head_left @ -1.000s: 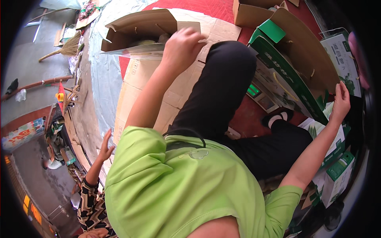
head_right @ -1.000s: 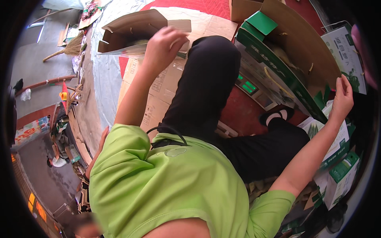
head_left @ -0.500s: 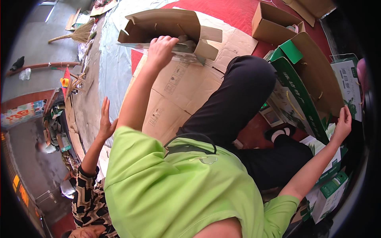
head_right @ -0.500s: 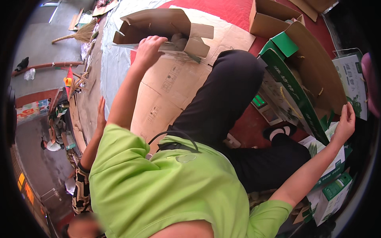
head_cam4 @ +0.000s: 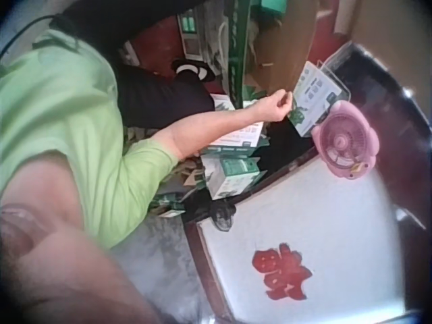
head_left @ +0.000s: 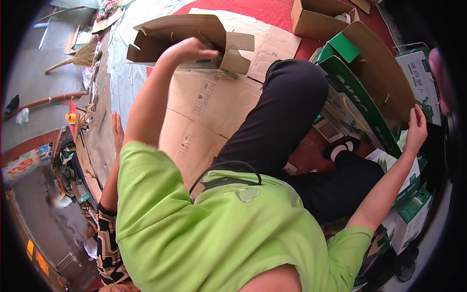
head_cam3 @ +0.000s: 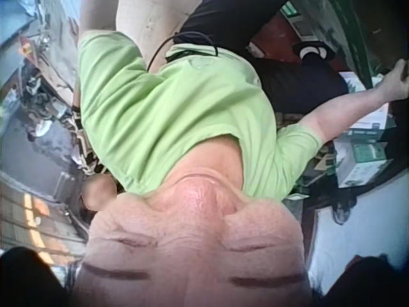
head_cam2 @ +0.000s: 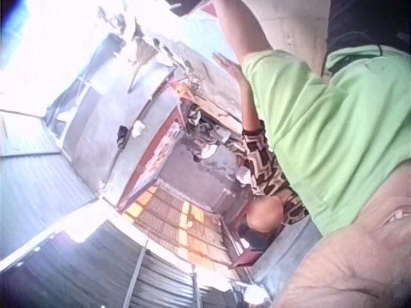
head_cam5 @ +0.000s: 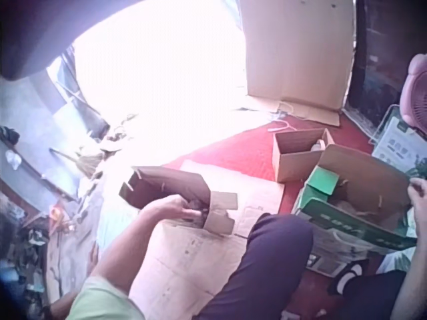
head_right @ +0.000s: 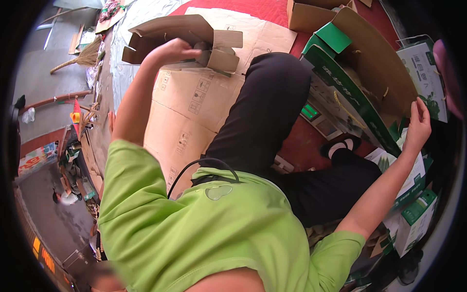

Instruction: The recorder sorts through a pile of vegetables on the floor, weighs them, and packs them into cardboard boxes.

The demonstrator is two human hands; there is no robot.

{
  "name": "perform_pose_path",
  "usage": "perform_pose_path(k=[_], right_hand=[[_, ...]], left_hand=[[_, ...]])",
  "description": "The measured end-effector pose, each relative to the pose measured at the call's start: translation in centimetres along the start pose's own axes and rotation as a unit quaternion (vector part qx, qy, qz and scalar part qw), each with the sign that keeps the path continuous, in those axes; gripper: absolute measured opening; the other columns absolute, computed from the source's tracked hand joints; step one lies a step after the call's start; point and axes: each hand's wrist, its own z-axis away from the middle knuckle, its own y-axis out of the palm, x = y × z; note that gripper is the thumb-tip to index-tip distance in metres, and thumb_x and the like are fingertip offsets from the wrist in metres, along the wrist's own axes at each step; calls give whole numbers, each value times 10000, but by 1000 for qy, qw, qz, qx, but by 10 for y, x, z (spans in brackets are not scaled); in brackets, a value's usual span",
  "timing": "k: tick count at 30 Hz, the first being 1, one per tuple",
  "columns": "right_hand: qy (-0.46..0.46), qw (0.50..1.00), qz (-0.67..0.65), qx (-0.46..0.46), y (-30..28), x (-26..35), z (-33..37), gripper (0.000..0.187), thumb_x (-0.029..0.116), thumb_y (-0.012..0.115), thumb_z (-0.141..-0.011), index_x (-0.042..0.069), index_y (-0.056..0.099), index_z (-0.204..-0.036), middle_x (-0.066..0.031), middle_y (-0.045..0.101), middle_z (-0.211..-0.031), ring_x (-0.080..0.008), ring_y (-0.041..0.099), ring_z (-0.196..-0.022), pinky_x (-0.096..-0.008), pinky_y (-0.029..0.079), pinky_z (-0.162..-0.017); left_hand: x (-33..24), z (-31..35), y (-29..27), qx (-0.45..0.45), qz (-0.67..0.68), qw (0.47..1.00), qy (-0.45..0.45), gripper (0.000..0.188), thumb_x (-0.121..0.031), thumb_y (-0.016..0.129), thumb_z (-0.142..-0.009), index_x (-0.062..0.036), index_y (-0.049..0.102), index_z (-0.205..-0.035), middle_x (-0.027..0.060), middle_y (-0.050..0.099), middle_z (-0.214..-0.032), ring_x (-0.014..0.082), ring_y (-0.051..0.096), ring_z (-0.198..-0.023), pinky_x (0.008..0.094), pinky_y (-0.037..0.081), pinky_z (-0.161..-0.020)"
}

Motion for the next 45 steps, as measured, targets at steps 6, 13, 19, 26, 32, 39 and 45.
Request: perform_pose_path(k=[6,13,19,26,32,39,45], right_hand=[[-8,1000,-8,-11,0,16,12,296,167,646,-901,54,644,-1174,-28,640,-1111,-82,573,-989,-213,437,-833],[28,999,26,-12,-11,11,12,308,262,647,-899,131,657,-1178,21,639,-1120,-80,553,-995,-251,422,-815],[25,999,8,21,-8,8,6,303,264,643,-907,146,651,-1186,37,625,-1160,-48,548,-1021,-195,412,-786],[16,999,-6,29,-2,8,2,305,252,662,-890,119,664,-1163,18,640,-1142,-69,568,-1025,-226,437,-795],[-3,1000,17,-20,-11,15,18,304,249,702,-850,98,690,-1114,-13,669,-1035,-74,591,-838,-214,474,-708],[-42,993,-74,-76,-8,14,27,242,141,713,-814,26,701,-1026,-24,675,-894,-75,598,-814,-226,475,-737],[-64,992,-65,-89,-15,8,20,241,129,700,-811,3,690,-1017,-61,696,-902,-105,636,-823,-241,500,-748]], left_hand=[[-45,-64,37,94,86,986,-112,560,-480,701,-764,-5,675,-1059,211,663,-1054,282,636,-1014,432,551,-761],[-41,-64,91,-127,11,972,-196,405,-364,684,-770,-57,692,-1034,153,648,-1144,298,629,-1051,380,511,-882],[52,28,138,-96,-91,988,-78,464,-456,668,-692,-13,703,-828,250,660,-915,380,639,-921,443,516,-802],[183,180,221,-74,-217,963,140,98,-63,529,-757,-39,624,-755,174,618,-796,349,625,-750,455,507,-640],[115,296,229,-77,-243,947,197,304,-73,539,-750,-68,633,-1040,134,589,-1142,324,535,-1088,423,458,-856],[276,353,165,-103,-253,881,386,229,-184,598,-716,-74,653,-910,135,627,-1115,333,561,-1122,448,500,-823],[310,399,194,-51,-367,814,447,297,-208,580,-733,-60,659,-978,102,617,-1174,268,537,-1159,434,457,-787]])
